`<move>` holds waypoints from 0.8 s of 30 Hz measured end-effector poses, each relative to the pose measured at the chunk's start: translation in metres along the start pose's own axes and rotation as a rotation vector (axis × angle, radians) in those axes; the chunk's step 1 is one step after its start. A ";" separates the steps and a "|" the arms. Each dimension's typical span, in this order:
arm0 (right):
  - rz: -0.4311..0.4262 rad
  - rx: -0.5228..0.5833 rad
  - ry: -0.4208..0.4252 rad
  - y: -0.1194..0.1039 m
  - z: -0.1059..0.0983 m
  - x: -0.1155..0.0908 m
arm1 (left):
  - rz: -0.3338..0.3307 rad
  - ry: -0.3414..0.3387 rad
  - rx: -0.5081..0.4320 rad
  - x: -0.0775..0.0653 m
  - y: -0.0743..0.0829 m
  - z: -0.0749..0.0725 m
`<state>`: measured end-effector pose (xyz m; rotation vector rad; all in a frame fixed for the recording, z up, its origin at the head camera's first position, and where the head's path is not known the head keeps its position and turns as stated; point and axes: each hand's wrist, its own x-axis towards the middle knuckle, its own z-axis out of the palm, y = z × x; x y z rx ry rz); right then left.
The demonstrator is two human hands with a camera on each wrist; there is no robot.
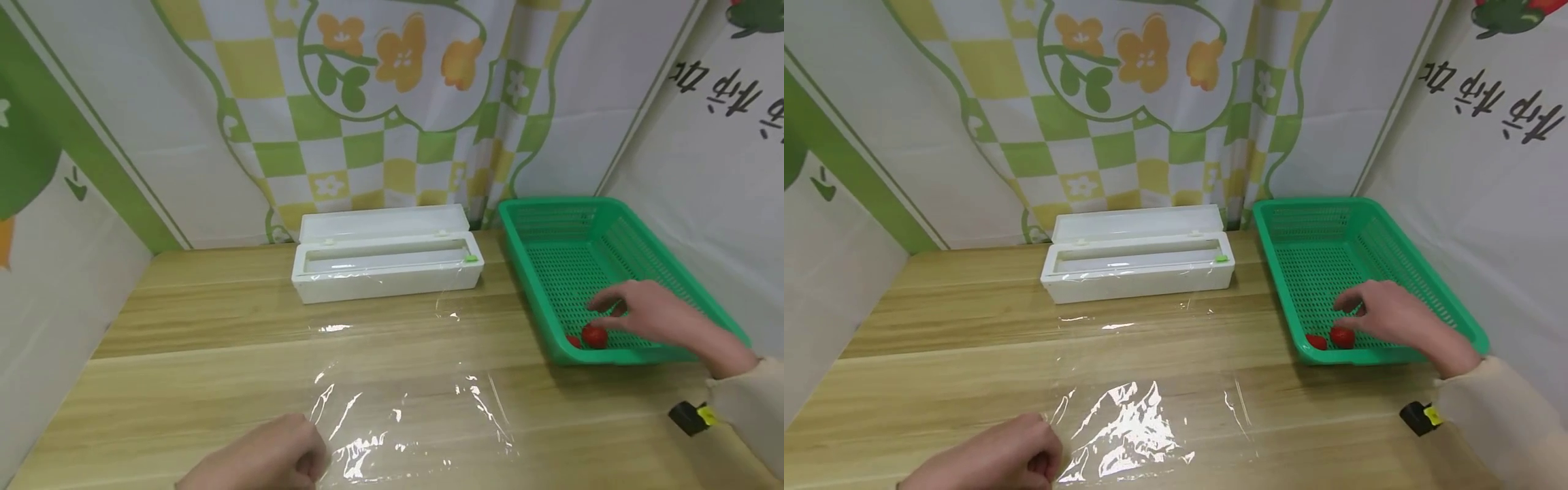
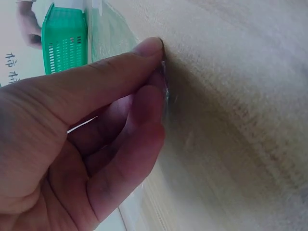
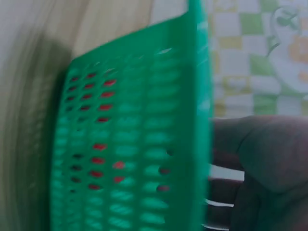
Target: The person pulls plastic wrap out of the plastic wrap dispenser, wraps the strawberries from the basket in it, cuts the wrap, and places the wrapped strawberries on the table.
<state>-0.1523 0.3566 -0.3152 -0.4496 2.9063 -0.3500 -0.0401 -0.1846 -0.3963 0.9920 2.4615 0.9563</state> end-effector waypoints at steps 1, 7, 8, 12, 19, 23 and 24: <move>0.014 -0.001 -0.021 0.004 0.002 0.002 | -0.019 -0.034 -0.001 0.002 0.001 -0.001; 0.062 0.010 -0.115 0.023 0.011 0.012 | -0.064 -0.077 0.013 0.004 0.004 -0.003; 0.069 0.016 -0.133 0.025 0.011 0.014 | -0.060 -0.071 0.014 0.004 0.005 -0.003; 0.088 0.060 -0.201 0.031 0.015 0.016 | -0.022 -0.047 0.032 0.004 0.004 -0.002; 0.029 0.113 -0.259 0.033 0.026 0.019 | -0.009 -0.044 0.070 0.003 0.001 -0.002; 0.008 0.093 -0.263 0.033 0.029 0.022 | 0.000 -0.043 0.114 0.004 0.001 -0.002; 0.007 0.086 -0.265 0.032 0.029 0.022 | -0.009 -0.048 0.113 0.004 0.001 -0.002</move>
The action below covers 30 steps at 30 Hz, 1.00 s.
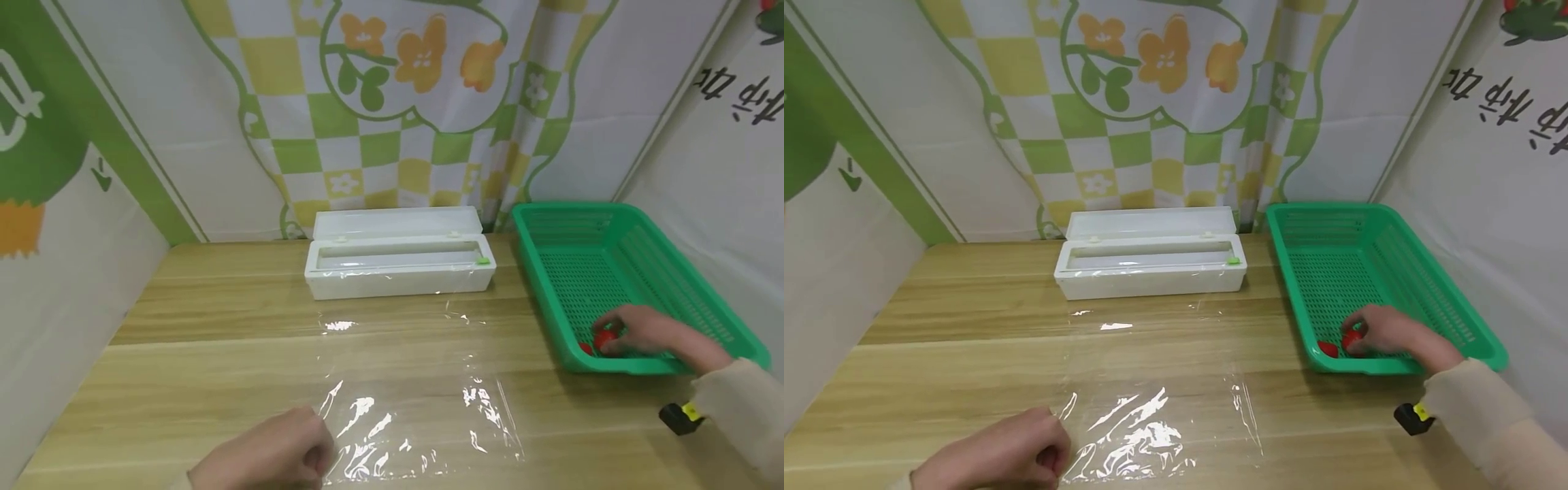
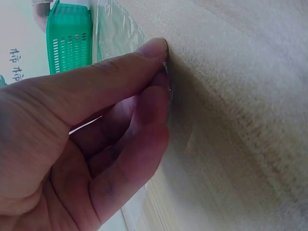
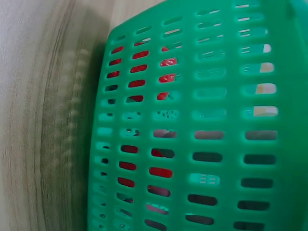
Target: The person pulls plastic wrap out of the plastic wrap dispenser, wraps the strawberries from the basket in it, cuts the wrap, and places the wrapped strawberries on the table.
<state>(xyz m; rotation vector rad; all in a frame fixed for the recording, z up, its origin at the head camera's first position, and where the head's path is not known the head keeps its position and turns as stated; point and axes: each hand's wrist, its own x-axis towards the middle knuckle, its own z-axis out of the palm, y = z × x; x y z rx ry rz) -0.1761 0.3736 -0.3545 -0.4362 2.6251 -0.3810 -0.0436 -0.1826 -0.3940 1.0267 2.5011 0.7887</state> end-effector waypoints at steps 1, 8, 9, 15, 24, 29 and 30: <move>0.003 -0.004 0.002 0.000 0.000 0.000 | -0.007 -0.004 0.001 0.000 0.000 0.000; -0.003 -0.014 0.032 -0.001 -0.001 -0.002 | -0.046 -0.048 0.017 0.004 -0.001 0.000; -0.006 -0.016 0.041 -0.002 -0.002 -0.002 | -0.058 -0.058 0.019 0.004 -0.001 0.000; -0.030 -0.038 0.123 -0.012 -0.013 -0.005 | -0.047 -0.063 0.038 0.004 -0.003 0.000; -0.031 -0.035 0.285 -0.045 -0.032 -0.018 | -0.069 -0.075 0.039 0.003 -0.002 0.001; -0.097 -0.069 0.388 -0.074 -0.043 -0.025 | -0.056 -0.081 0.046 0.004 -0.003 0.000; -0.113 -0.078 0.404 -0.081 -0.045 -0.026 | -0.051 -0.079 0.049 0.004 -0.004 0.001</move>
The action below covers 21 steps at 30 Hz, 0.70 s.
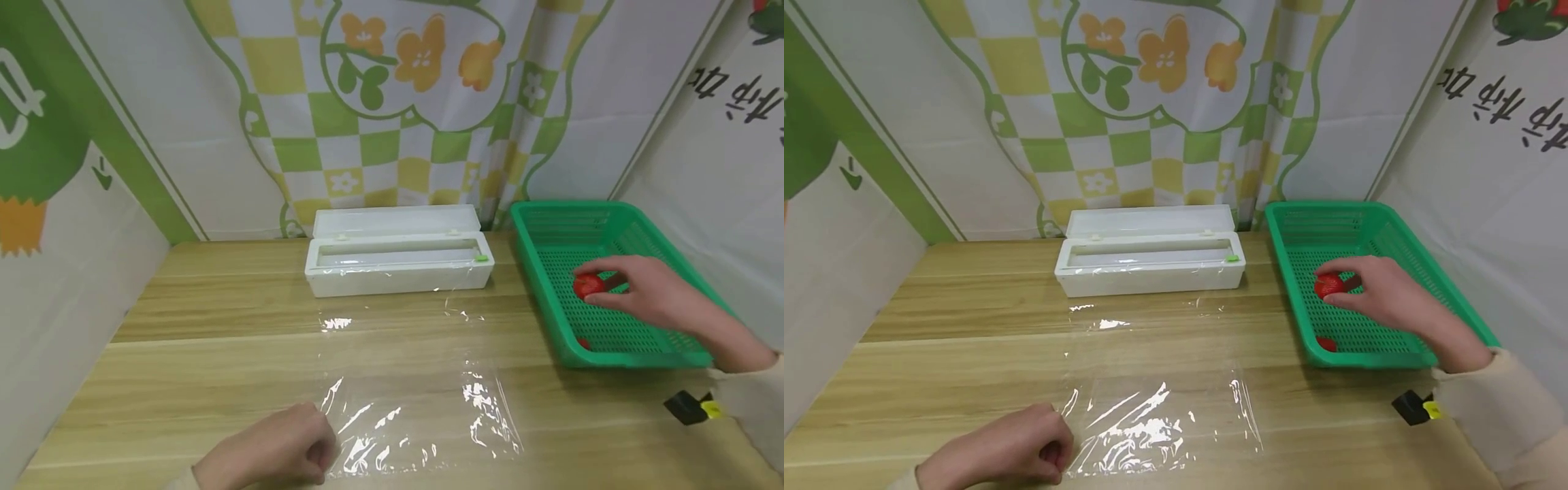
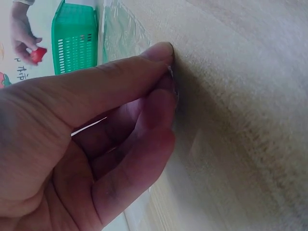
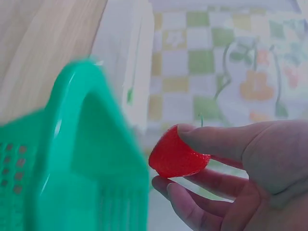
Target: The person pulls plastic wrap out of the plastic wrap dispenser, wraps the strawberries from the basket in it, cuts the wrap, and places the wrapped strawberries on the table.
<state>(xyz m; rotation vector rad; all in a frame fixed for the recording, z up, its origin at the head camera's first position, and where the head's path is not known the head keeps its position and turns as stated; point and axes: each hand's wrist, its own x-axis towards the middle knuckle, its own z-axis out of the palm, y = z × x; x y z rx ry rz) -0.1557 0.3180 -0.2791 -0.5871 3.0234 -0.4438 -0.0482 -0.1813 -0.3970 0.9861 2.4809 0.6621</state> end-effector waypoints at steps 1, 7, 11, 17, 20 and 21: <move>-0.016 0.002 0.014 -0.006 -0.002 0.000 | 0.003 0.001 0.005 0.000 0.000 0.000; -0.123 0.053 0.064 -0.044 0.000 0.000 | 0.007 0.010 0.033 0.002 -0.001 0.001; -0.201 0.127 0.066 -0.067 0.012 0.001 | 0.003 0.014 0.041 0.002 -0.001 0.001; -0.202 0.230 -0.014 -0.096 0.039 0.005 | 0.008 0.015 0.032 0.001 -0.001 0.002; -0.201 0.275 -0.064 -0.107 0.052 0.008 | 0.000 0.011 0.021 0.001 -0.001 0.002; -0.215 0.285 -0.081 -0.110 0.056 0.009 | -0.006 0.007 0.016 0.001 -0.001 0.002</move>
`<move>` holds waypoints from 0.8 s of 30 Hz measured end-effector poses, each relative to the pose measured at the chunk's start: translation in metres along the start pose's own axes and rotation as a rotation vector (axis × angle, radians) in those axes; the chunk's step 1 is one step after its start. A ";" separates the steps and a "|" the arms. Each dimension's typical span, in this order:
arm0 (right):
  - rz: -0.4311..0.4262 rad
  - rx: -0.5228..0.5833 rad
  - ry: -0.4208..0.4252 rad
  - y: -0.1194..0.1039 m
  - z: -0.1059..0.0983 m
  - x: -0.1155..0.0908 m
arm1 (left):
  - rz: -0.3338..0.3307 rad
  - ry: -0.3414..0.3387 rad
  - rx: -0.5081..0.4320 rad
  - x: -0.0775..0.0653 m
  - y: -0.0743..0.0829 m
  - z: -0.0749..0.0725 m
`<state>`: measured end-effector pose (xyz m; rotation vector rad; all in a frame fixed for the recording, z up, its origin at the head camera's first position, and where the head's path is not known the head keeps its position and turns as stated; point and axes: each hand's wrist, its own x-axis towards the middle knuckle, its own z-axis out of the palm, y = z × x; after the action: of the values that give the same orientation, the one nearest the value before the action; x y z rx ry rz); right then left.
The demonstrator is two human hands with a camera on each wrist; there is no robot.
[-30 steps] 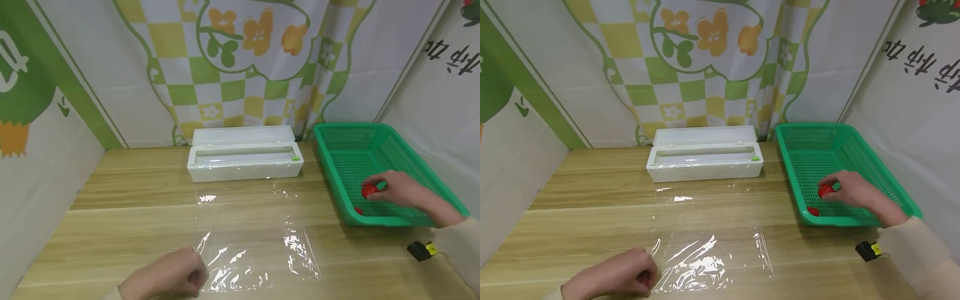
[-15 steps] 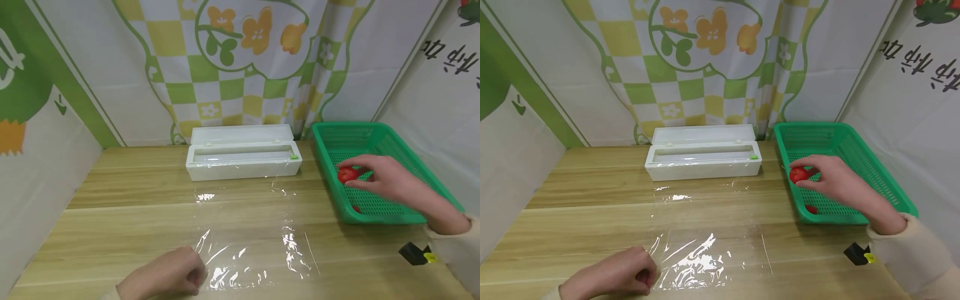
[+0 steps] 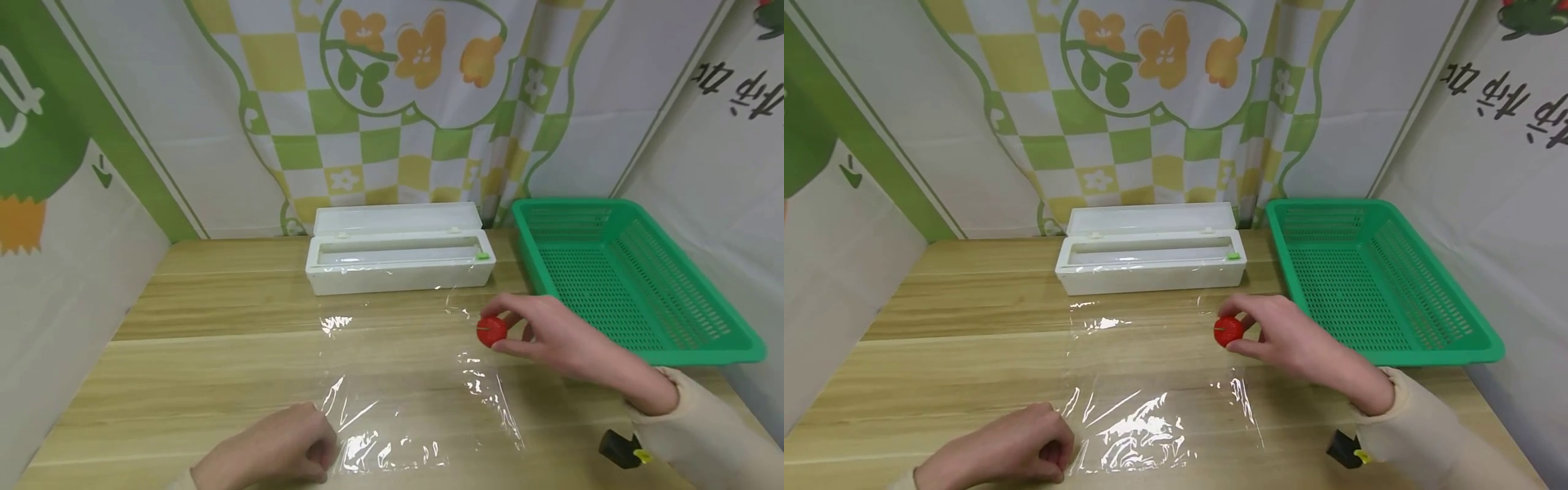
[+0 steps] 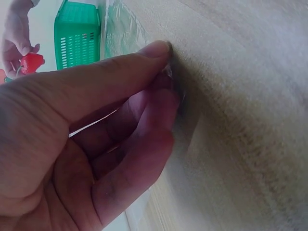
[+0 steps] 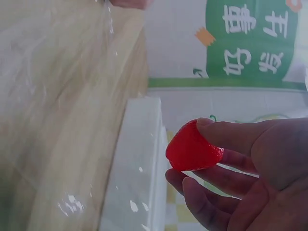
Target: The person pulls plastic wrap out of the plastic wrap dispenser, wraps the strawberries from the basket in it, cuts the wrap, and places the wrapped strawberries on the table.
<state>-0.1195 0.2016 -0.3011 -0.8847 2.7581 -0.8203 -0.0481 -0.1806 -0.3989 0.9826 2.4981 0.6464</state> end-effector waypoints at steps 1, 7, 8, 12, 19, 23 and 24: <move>-0.015 0.015 -0.019 -0.001 0.005 0.002 | -0.004 -0.002 -0.004 0.000 0.000 0.000; -0.137 0.035 -0.095 -0.008 0.032 0.012 | -0.011 -0.011 -0.027 -0.001 0.001 -0.001; -0.146 0.031 -0.101 -0.010 0.037 0.013 | -0.009 -0.011 -0.026 -0.001 0.001 -0.001; -0.170 0.009 -0.111 -0.016 0.053 0.017 | 0.007 -0.010 -0.016 0.000 0.001 -0.001; -0.154 0.004 -0.177 -0.023 0.074 0.022 | 0.001 -0.012 -0.004 0.000 0.002 0.000; -0.154 0.041 -0.196 -0.024 0.086 0.025 | -0.006 -0.023 -0.011 -0.001 0.003 -0.001; -0.154 0.062 -0.201 -0.024 0.089 0.026 | -0.010 -0.025 -0.015 -0.001 0.003 -0.001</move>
<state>-0.1034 0.1295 -0.3624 -1.1135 2.5034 -0.7876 -0.0464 -0.1796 -0.3962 0.9658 2.4716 0.6450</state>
